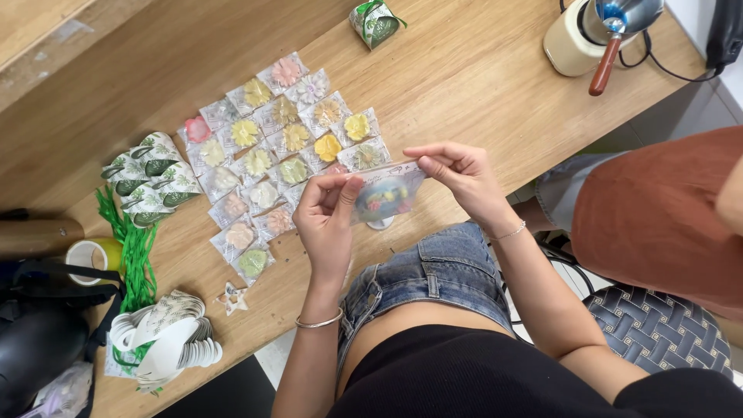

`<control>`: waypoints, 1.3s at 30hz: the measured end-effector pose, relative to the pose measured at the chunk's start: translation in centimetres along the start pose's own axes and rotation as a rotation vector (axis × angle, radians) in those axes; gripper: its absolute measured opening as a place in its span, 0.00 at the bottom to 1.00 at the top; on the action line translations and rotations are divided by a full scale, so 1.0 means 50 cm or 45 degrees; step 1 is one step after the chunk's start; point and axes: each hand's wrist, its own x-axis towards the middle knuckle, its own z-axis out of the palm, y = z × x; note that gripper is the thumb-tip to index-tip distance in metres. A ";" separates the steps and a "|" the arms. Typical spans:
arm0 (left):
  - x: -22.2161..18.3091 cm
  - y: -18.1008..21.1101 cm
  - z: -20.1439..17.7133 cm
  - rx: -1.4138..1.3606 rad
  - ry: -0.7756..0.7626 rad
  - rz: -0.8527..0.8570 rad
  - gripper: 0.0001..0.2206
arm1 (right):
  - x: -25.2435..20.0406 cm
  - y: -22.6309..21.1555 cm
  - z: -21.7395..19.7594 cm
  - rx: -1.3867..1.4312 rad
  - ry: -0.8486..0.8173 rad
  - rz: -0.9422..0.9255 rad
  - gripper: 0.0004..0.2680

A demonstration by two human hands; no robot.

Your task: Packaging various decorative items into plastic bags.

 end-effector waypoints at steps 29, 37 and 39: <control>-0.103 -0.058 -0.189 0.209 -0.466 -0.105 0.27 | -0.061 0.106 0.179 0.313 0.127 0.616 0.07; -0.147 -0.092 -0.282 0.745 -0.358 0.173 0.28 | -0.069 0.166 0.268 0.331 0.265 0.844 0.05; -0.155 -0.110 -0.309 0.953 -0.288 0.408 0.29 | -0.068 0.189 0.288 0.297 0.339 0.913 0.04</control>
